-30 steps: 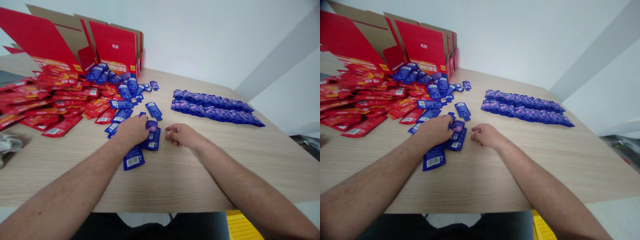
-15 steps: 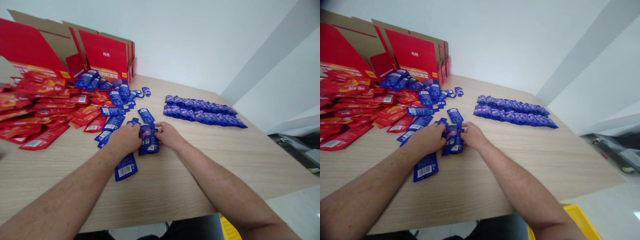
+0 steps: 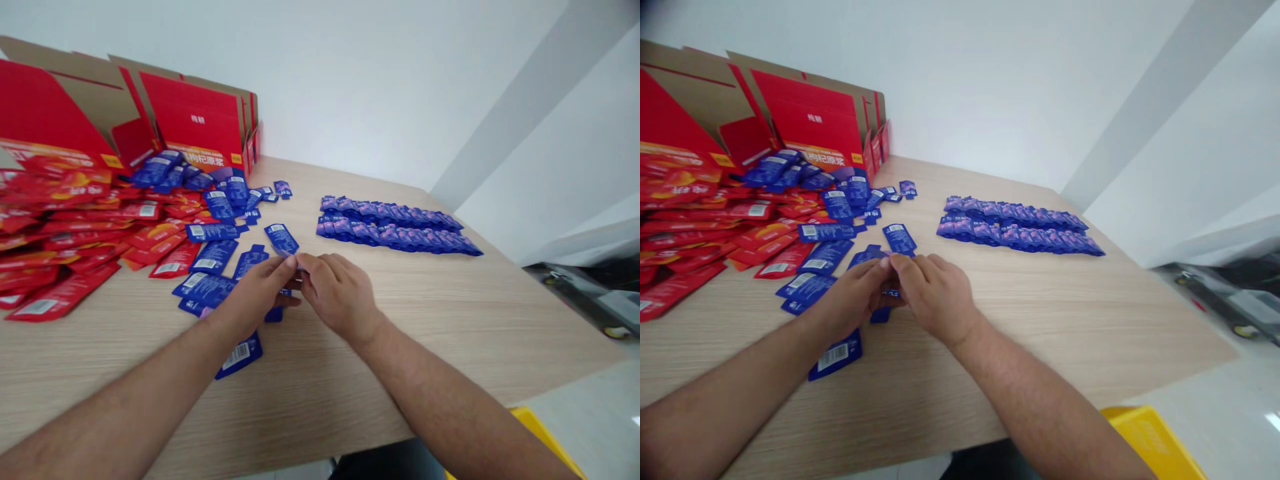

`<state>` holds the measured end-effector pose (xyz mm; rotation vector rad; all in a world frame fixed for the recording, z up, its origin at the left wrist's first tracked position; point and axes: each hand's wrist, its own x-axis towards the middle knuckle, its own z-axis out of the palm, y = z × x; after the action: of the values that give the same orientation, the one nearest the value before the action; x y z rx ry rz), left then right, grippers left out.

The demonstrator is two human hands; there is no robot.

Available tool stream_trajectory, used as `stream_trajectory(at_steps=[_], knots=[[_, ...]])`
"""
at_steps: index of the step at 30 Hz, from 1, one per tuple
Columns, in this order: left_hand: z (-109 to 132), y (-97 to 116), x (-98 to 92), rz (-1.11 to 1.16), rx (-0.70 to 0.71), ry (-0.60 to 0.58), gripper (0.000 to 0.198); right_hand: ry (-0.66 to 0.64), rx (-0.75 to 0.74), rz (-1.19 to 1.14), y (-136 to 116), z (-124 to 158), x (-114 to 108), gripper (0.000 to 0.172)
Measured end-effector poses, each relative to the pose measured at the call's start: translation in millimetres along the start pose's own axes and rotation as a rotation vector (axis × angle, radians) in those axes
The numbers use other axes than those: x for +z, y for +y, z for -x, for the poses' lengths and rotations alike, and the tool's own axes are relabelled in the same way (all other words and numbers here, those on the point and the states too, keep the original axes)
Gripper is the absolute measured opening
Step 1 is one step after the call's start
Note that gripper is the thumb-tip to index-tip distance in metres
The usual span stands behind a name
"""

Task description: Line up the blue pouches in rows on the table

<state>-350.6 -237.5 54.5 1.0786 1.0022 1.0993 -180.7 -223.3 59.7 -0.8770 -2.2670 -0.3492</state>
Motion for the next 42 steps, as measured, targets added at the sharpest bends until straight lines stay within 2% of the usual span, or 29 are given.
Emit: stream_trajectory(at_steps=[3, 6, 10, 12, 14, 17, 19, 22, 25, 28, 33, 37, 42], knots=[[2.8, -0.1, 5.1, 0.184, -0.033, -0.030, 0.045, -0.008, -0.053, 0.020, -1.9, 0.3, 3.8, 0.031], [4.7, 1.9, 8.8, 0.244, -0.030, -0.052, 0.036, -0.020, -0.066, 0.018, -1.0, 1.7, 5.0, 0.027], [2.5, 2.0, 8.1, 0.217, -0.031, 0.064, 0.031, -0.040, -0.088, -0.038, -4.0, 2.9, 5.5, 0.027], [-0.3, 0.3, 4.0, 0.131, -0.002, 0.142, 0.033, -0.039, -0.099, -0.101, -4.5, 1.6, 3.3, 0.030], [-2.4, -1.0, -1.5, -0.030, 0.054, 0.201, 0.034, -0.018, -0.047, -0.161, -0.3, -1.1, -1.6, 0.033], [-2.2, 0.0, -8.2, -0.327, 0.173, 0.255, 0.033, 0.029, 0.143, -0.218, 17.1, -4.9, -10.5, 0.031], [-0.9, 1.7, -10.3, -0.434, 0.217, 0.282, 0.034, -0.019, 0.243, -0.285, 31.1, -5.7, -13.9, 0.024], [-0.4, 2.0, -12.1, -0.472, 0.229, 0.312, 0.035, -0.203, 0.317, -0.442, 43.2, -4.1, -13.3, 0.018], [-2.2, 0.0, -14.6, -0.524, 0.255, 0.366, 0.035, -0.323, 0.358, -0.593, 40.7, -1.8, -10.1, 0.016], [-2.7, -0.5, -16.0, -0.542, 0.273, 0.408, 0.035, -0.376, 0.390, -0.702, 32.1, -1.0, -8.1, 0.014], [-0.8, 2.9, -11.2, -0.517, 0.231, 0.410, 0.032, -0.357, 0.439, -0.648, 28.6, -2.6, -6.7, 0.006], [-2.6, 3.9, -7.4, -0.317, 0.191, 0.327, 0.026, -0.261, 0.617, -0.641, 56.2, -6.1, -9.8, 0.012], [-3.0, 4.9, -6.1, -0.305, 0.193, 0.300, 0.033, -0.027, 0.916, -0.611, 141.0, -4.7, -17.7, 0.019]])
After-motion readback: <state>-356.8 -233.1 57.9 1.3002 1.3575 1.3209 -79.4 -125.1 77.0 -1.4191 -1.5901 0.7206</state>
